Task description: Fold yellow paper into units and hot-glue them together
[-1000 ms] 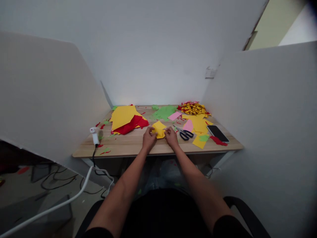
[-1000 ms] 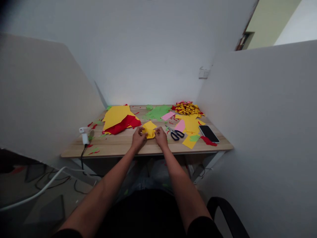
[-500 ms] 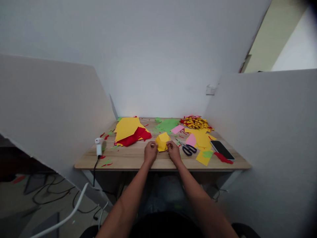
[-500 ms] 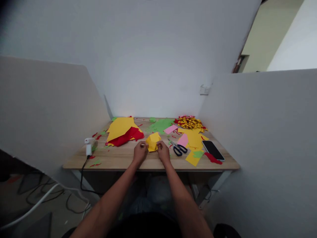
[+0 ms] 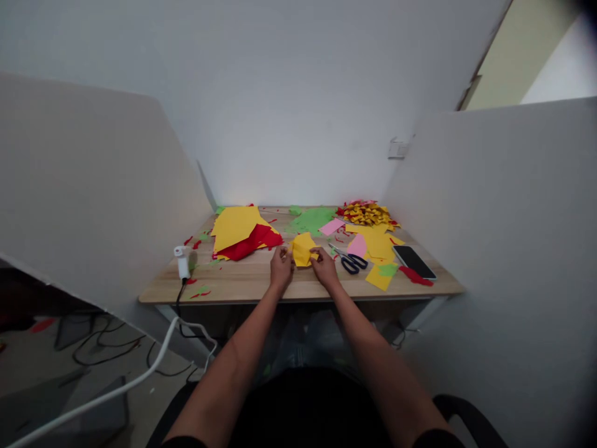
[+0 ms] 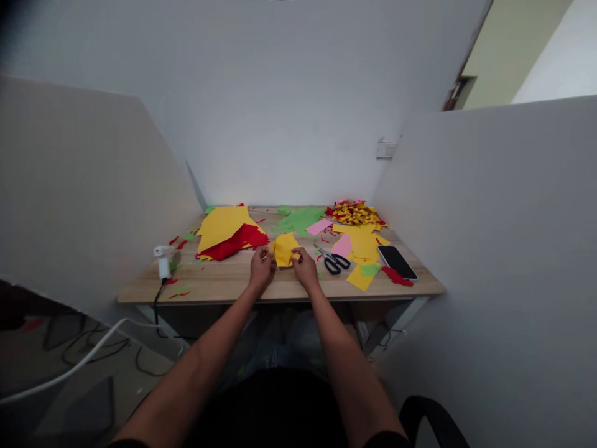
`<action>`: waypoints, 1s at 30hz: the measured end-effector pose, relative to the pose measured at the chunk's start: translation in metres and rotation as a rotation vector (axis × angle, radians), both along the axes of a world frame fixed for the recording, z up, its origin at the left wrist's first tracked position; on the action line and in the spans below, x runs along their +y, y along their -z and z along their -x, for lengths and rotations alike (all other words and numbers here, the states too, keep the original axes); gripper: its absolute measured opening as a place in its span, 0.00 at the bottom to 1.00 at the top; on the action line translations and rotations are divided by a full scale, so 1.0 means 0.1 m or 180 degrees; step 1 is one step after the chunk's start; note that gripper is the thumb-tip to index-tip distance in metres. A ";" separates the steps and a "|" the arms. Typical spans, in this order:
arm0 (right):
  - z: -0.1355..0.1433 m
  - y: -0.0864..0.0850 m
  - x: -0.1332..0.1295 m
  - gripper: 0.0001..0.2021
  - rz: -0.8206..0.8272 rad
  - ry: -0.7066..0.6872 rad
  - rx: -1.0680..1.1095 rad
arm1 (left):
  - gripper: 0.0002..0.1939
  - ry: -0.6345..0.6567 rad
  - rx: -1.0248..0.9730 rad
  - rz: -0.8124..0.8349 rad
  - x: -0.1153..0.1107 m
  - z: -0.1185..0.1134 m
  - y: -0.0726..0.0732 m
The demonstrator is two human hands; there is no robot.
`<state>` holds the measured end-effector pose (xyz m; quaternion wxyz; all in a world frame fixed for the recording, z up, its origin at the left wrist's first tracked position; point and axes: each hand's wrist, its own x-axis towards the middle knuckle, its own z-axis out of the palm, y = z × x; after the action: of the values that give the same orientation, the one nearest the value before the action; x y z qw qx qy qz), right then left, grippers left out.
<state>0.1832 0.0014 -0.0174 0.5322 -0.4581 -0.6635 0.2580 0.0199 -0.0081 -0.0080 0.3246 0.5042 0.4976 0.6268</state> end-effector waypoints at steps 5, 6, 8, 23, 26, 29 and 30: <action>0.01 0.02 0.00 0.13 -0.0079 -0.0216 -0.0157 | 0.14 0.0108 0.0143 -0.0121 0.00 0.03 -0.01; 0.01 0.02 0.00 0.13 -0.0088 -0.0218 -0.0173 | 0.14 0.0128 0.0156 -0.0133 0.00 0.03 -0.02; 0.01 0.04 0.01 0.13 -0.0098 -0.0207 -0.0194 | 0.14 0.0129 0.0140 -0.0150 -0.02 0.03 -0.02; 0.03 0.00 0.00 0.13 0.0029 -0.0299 0.0147 | 0.13 0.0410 -0.0112 0.0160 -0.08 -0.01 -0.09; 0.03 0.00 -0.01 0.15 0.0050 -0.0276 0.0321 | 0.14 0.0555 -0.0095 0.0203 -0.11 -0.03 -0.11; 0.02 0.02 -0.01 0.15 0.0070 -0.0247 0.0437 | 0.15 0.0481 -0.0134 0.0167 -0.12 -0.02 -0.12; 0.02 0.02 -0.01 0.15 0.0073 -0.0242 0.0462 | 0.15 0.0427 -0.0154 0.0143 -0.11 -0.01 -0.12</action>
<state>0.1811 0.0004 -0.0197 0.5635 -0.4187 -0.6371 0.3182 0.0208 -0.0194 0.0038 0.3890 0.5136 0.4687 0.6043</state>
